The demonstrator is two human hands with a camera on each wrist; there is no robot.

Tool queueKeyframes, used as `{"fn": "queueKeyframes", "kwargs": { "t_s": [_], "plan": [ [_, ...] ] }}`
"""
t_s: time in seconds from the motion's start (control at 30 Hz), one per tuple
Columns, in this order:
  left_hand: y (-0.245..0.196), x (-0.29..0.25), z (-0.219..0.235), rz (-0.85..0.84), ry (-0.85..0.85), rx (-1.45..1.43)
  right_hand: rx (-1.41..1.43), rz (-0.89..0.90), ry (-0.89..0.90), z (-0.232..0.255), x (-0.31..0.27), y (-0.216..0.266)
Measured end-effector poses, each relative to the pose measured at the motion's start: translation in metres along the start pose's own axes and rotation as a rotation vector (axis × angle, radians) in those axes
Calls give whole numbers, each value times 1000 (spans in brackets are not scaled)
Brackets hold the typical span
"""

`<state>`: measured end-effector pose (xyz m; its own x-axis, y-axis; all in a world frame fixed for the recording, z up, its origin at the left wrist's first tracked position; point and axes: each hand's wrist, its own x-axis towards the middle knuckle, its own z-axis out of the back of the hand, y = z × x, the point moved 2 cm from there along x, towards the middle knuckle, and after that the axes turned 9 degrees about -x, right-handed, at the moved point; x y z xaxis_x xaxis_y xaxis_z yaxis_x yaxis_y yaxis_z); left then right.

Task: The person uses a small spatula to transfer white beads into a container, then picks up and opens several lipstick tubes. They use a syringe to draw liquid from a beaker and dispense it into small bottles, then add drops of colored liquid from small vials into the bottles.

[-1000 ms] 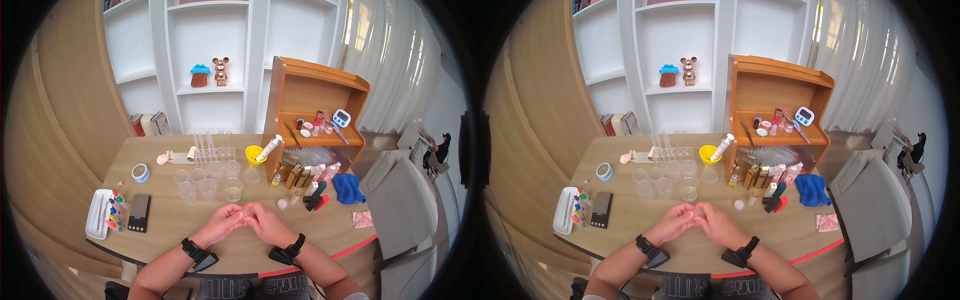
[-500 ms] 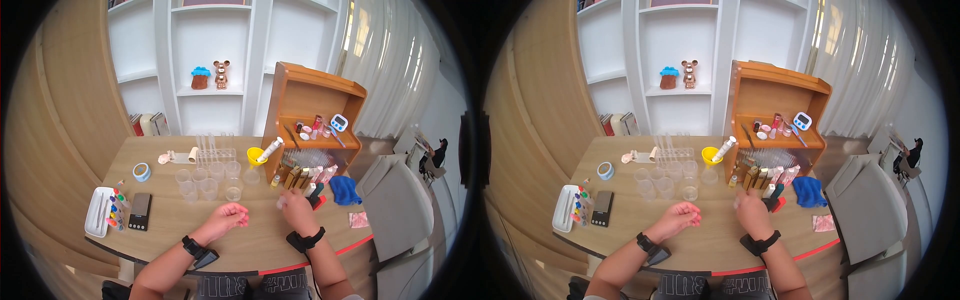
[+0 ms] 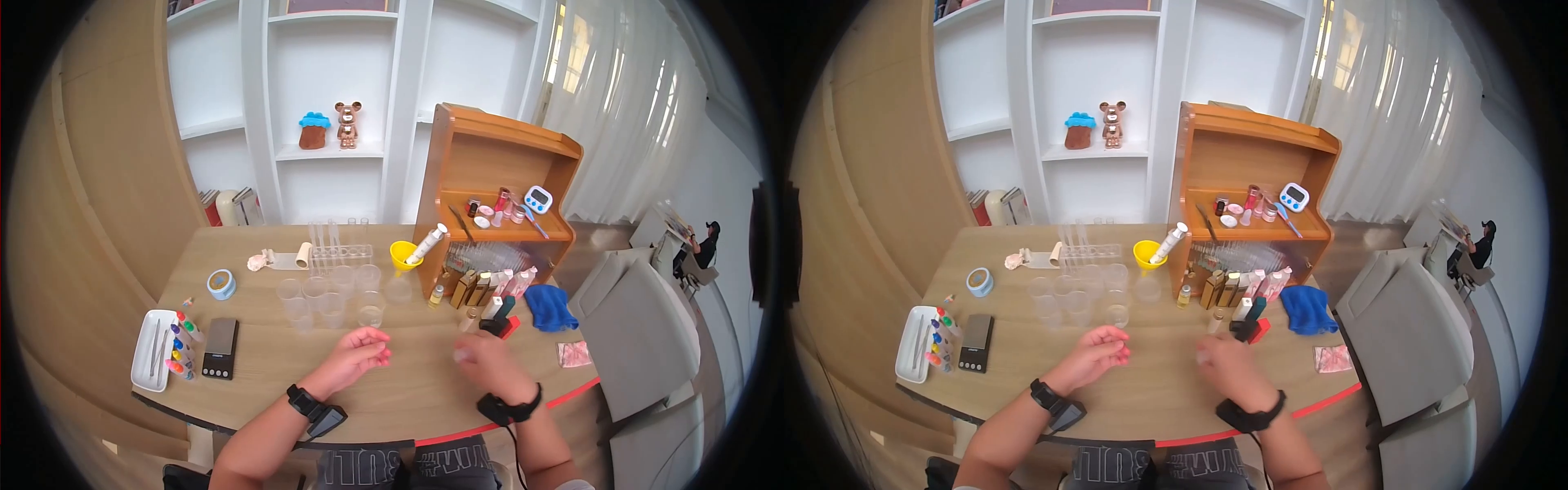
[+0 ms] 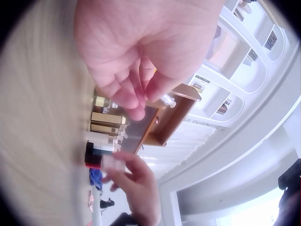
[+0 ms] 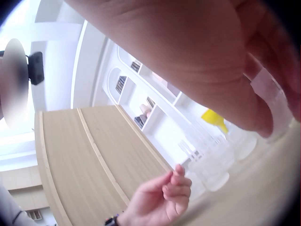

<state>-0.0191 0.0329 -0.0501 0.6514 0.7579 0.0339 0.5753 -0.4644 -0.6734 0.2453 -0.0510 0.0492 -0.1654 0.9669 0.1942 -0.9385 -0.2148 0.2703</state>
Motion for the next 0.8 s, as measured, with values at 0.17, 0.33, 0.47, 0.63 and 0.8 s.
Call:
{"fn": "queueKeyframes", "kwargs": {
  "t_s": [0.17, 0.33, 0.47, 0.63, 0.8],
  "plan": [
    [4, -1, -1, 2, 19, 157, -220, -236, -211, 44, -26, -88],
    [4, -4, 0, 63, 24, 230, -244, -333, -176, 0, -14, -160],
    [3, -7, -5, 96, -8, 213, -271, -320, -217, -6, -16, -152],
    [-10, -12, -21, 245, -50, 194, -325, -240, -435, 36, -4, -104],
    [-3, -10, -8, 162, 66, -124, -201, -166, -303, 47, 39, -48]
  ]
}}
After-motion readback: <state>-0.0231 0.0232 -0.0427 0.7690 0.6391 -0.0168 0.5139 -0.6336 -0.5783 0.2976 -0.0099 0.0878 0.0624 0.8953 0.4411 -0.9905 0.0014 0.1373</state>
